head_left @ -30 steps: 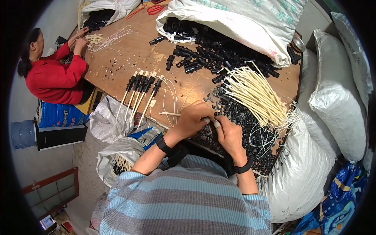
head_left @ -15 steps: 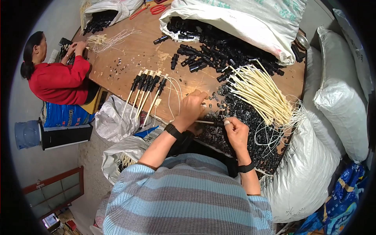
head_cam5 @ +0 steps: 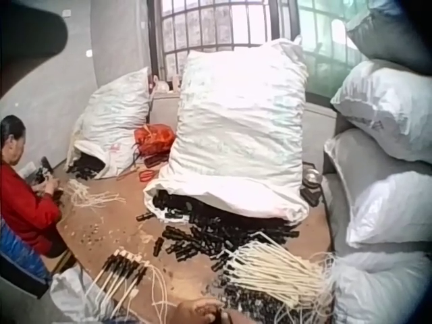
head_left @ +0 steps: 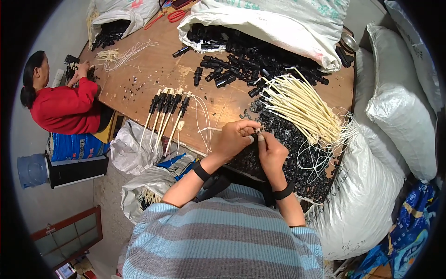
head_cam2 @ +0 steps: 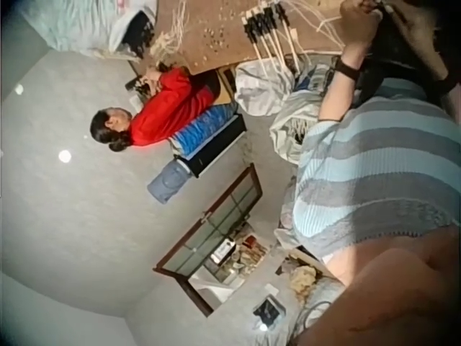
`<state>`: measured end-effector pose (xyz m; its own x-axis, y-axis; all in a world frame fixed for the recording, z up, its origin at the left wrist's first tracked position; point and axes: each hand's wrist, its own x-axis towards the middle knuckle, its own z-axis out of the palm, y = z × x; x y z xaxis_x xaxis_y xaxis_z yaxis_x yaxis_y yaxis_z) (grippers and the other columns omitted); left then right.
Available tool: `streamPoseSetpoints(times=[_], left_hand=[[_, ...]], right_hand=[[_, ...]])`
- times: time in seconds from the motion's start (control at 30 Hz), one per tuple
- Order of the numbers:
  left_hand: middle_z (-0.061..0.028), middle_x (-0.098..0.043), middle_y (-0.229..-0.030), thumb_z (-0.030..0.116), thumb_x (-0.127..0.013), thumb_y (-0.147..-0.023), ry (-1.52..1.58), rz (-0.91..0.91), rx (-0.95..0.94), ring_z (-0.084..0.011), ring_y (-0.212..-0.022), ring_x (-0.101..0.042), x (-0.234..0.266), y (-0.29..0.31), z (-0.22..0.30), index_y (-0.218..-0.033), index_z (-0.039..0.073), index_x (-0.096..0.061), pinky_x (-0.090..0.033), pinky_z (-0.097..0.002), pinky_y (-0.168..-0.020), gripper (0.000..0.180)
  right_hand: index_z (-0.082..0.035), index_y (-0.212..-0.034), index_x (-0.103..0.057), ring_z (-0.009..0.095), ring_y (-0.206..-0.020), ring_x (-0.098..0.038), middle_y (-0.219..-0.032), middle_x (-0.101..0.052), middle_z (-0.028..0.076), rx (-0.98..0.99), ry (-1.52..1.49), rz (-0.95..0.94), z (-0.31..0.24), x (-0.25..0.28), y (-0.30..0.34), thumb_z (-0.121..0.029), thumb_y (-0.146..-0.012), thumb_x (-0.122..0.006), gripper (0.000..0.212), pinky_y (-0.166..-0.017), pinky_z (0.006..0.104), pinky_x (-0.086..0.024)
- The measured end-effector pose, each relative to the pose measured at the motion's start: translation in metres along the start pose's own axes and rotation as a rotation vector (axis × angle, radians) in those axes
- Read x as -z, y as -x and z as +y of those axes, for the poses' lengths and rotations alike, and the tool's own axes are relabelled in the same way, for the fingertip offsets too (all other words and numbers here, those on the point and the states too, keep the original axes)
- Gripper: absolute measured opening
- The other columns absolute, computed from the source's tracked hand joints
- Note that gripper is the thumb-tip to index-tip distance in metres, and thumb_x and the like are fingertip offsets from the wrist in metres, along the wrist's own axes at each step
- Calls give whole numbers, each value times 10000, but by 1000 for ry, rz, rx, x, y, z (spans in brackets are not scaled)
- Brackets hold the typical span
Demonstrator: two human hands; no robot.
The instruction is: The person assembles components by hand, picking up a white stick and a black connector, fitting them together, and threading a white cord through the assembly. The person repeats this process for each set of items, placing the completed assemblies onto the wooden table.
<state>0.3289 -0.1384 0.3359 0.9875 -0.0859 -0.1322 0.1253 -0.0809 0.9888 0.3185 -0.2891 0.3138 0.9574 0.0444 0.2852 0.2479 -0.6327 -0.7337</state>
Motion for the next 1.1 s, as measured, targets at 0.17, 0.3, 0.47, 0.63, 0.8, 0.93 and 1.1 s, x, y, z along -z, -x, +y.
streamPoseSetpoints(times=[0.17, 0.3, 0.47, 0.63, 0.8, 0.93, 1.1], left_hand=[[20, -626, -786, -99, -607, -716, -83, 52, 48, -30, -684, -531, 4, -2, -1, -849, 13, -699, -425, -179, -604, 197], [6, -606, -754, -101, -612, -692, -253, 79, -133, -40, -692, -555, 10, -4, -2, -804, 1, -689, -442, -189, -602, 169], [-41, -634, -770, -97, -622, -674, -266, 99, -216, -88, -707, -611, 11, -4, 5, -796, -10, -685, -483, -221, -615, 163], [-90, -692, -829, -85, -644, -667, -408, 76, -260, -167, -740, -676, 10, -1, 9, -818, 2, -701, -534, -259, -652, 183], [-93, -689, -795, -71, -655, -653, -376, 87, -257, -180, -715, -672, 8, -2, 7, -815, 15, -709, -528, -260, -645, 191], [-93, -689, -809, -70, -643, -649, -469, 136, -374, -217, -759, -674, 12, -7, 6, -842, 16, -696, -529, -294, -675, 218], [-111, -679, -868, -46, -641, -646, -351, -87, -506, -284, -815, -667, 11, -1, 26, -983, 39, -668, -532, -343, -735, 349]], right_hand=[[-71, -937, -674, 288, -517, -598, -710, -634, 125, 221, 86, 26, -10, 6, 1, -97, -835, -680, 105, -464, 364, -449], [-52, -957, -671, 181, -468, -557, -662, -614, 66, 173, -101, -3, -8, 10, 1, -58, -824, -694, 135, -450, 310, -417], [-40, -905, -690, 14, -527, -419, -571, -472, -57, -331, -666, -194, -14, 21, -7, -13, -820, -695, 89, -486, 213, -354], [-45, -856, -684, 100, -458, -456, -516, -469, 19, -32, -258, -126, -12, 19, -9, -20, -776, -704, 86, -463, 257, -380], [-50, -829, -676, 169, -432, -490, -516, -476, 65, 61, -256, -122, -15, 24, -2, -41, -749, -706, 85, -443, 296, -397], [-41, -903, -655, 74, -469, -461, -566, -532, -5, -145, -490, -226, -12, 28, -7, -33, -787, -687, 120, -460, 227, -369], [14, -974, -621, -6, -525, -382, -730, -579, -40, -593, -1558, -294, 8, 43, -12, -61, -859, -655, 142, -473, 167, -287]])
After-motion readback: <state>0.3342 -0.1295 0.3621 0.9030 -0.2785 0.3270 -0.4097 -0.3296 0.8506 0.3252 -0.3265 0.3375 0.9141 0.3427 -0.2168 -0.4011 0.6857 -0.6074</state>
